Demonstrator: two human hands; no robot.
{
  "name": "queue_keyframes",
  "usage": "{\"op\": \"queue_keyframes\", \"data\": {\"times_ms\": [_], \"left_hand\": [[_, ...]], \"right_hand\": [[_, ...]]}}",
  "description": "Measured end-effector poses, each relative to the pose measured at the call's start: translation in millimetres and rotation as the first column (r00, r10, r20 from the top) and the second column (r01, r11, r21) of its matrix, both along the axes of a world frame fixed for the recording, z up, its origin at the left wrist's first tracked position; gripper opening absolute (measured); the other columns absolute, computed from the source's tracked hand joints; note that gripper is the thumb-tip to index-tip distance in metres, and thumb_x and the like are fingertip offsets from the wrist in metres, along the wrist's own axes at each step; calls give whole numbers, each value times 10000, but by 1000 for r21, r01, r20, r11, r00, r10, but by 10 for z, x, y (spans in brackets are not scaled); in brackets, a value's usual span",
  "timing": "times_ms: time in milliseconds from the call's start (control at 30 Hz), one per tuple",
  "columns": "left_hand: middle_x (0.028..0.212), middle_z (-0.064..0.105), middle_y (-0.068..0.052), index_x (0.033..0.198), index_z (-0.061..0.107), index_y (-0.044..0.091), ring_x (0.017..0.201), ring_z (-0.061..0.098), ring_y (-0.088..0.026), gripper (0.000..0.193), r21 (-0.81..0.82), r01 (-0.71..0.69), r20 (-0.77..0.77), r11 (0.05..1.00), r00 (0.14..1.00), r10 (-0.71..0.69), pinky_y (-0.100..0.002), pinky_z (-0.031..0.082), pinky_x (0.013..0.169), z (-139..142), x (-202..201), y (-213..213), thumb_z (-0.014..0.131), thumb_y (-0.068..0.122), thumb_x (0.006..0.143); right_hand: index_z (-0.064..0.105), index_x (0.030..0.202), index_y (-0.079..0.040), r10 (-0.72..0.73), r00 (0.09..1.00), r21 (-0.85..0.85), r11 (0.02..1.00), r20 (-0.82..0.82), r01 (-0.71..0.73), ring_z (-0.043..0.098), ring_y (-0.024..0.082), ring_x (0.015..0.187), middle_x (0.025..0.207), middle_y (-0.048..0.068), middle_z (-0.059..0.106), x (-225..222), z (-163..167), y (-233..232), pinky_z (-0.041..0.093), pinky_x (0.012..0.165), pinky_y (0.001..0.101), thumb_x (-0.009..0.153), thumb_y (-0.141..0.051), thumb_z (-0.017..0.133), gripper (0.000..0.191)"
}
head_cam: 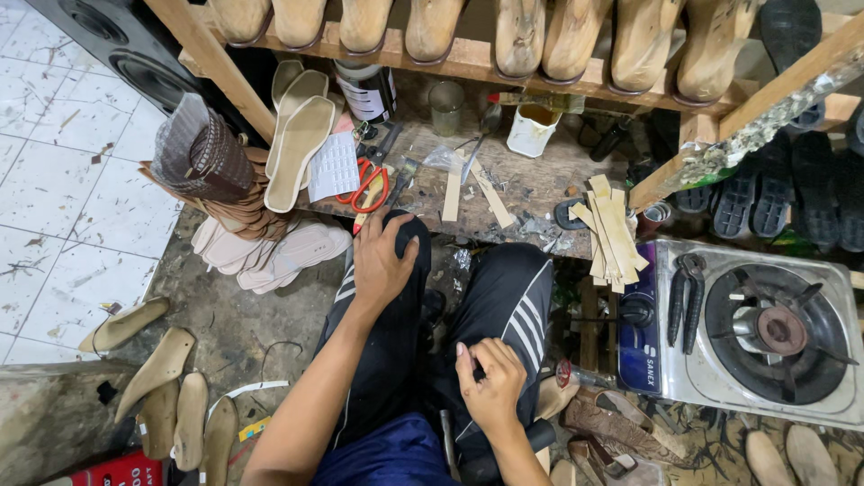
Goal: The person picks up a shoe last and a shoe sole, then inserts the last into the sole to check the fit. They repeat this process with another last and sole, adjusting the fit by hand before placing the last on a nearby shelf.
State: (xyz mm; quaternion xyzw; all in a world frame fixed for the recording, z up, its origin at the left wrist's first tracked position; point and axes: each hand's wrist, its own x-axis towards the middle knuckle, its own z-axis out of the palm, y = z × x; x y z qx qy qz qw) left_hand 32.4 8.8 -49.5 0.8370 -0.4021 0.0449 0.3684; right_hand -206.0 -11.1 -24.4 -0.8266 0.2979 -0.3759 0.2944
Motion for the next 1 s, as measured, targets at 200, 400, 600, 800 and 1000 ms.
{"op": "queue_keyframes", "data": {"times_ms": [200,400,600,800,1000], "left_hand": [[1414,557,-184,1266,663,150,1321,495,-396,425,-5,3,5,1000,1000,-3,-528,388,1049,18,12,-1,753,208,855],[1404,563,-182,1265,660,150,1318,499,-397,436,0,-4,-14,1000,1000,4,-522,390,1049,15,-6,16,751,210,843],[1408,562,-192,1280,658,147,1323,498,-400,435,-26,1,5,1000,1000,-1,-520,389,1064,1,17,21,744,222,860],[1416,553,-202,1283,656,148,1319,493,-408,438,-23,3,-4,1000,1000,-3,-520,377,1063,-18,23,36,735,231,861],[1422,546,-198,1278,658,152,1324,479,-418,427,-24,8,-12,1000,1000,-8,-533,357,1081,-18,18,51,732,241,866]], "right_hand": [[541,637,-24,-3,1000,13,1000,-1,3,508,283,570,618,96,510,4,6,-2,404,559,384,810,-75,754,279],[536,625,-30,4,1000,-3,1000,-4,-4,505,280,567,607,94,502,0,0,8,402,562,385,811,-68,749,285],[530,630,-22,6,1000,14,1000,-3,-6,508,277,567,611,96,509,20,3,13,400,563,382,821,-69,747,293],[532,644,-13,10,1000,17,1000,-21,-9,512,276,574,623,94,517,38,24,39,404,572,382,832,-68,743,288],[571,674,5,46,999,42,998,4,-46,530,253,597,649,102,547,21,-95,26,417,596,350,847,-63,737,249]]}}
